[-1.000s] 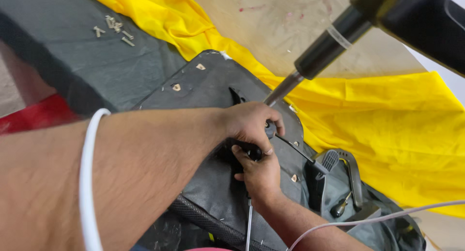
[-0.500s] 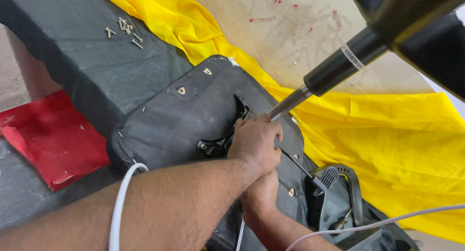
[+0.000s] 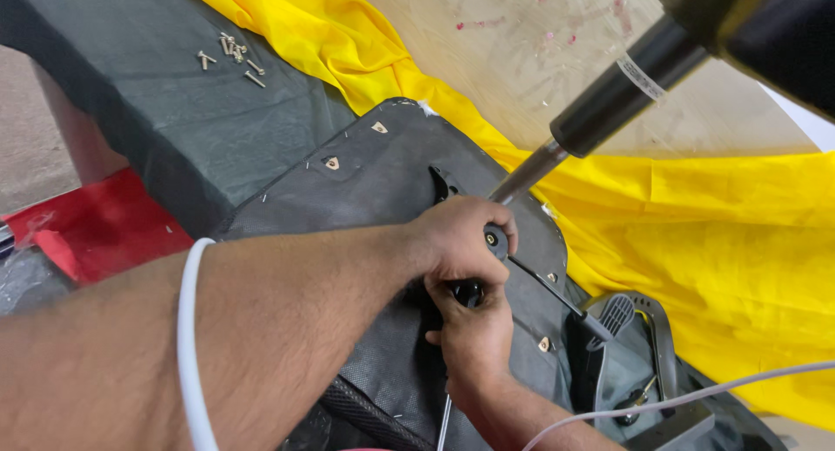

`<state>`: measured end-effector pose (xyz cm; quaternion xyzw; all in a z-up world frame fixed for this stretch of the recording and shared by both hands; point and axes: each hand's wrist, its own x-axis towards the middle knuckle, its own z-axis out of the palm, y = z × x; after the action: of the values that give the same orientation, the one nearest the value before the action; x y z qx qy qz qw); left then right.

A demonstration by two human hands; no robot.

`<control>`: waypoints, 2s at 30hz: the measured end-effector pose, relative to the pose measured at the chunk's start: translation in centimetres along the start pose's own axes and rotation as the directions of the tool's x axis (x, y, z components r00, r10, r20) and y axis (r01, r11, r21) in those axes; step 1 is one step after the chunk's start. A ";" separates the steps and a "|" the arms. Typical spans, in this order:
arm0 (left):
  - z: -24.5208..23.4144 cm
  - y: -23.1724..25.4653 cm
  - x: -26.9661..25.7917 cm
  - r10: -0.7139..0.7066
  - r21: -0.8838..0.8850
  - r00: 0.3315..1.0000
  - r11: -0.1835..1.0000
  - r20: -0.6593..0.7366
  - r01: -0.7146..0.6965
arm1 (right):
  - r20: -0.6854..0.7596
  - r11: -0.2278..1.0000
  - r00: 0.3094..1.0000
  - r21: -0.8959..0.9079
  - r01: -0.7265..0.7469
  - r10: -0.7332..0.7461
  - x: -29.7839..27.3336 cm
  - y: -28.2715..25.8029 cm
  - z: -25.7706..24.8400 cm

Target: The person attaches a metal bracket to the underside of an office chair seat using a screwdriver and screws. They align the bracket, insert screws, and tighten them to secure the bracket to the seat.

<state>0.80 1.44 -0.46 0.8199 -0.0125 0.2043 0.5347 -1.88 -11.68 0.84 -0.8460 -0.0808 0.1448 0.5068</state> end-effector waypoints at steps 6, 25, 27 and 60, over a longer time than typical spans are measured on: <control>2.6 2.0 -1.3 -0.077 0.047 0.949 0.994 -0.305 0.095 | -0.008 0.997 0.998 -0.041 0.061 -0.061 2.9 3.9 -0.7; -0.4 -0.2 0.9 0.193 0.113 0.979 0.973 0.072 -0.200 | -0.019 0.997 0.999 -0.068 -0.029 0.028 0.2 -0.2 0.1; -0.1 0.5 0.2 0.120 0.124 0.993 0.985 -0.005 -0.119 | -0.013 0.998 0.999 -0.064 -0.030 0.029 0.3 -0.2 0.1; 2.9 3.0 -1.6 0.075 0.181 0.865 0.983 -0.496 0.019 | 0.014 0.954 0.977 -0.215 0.209 -0.211 1.0 2.1 0.0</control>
<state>-0.46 -2.72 0.55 0.7833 0.1333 0.4181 0.4403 -1.00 -12.42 -1.16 -0.8830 -0.1832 0.0767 0.4252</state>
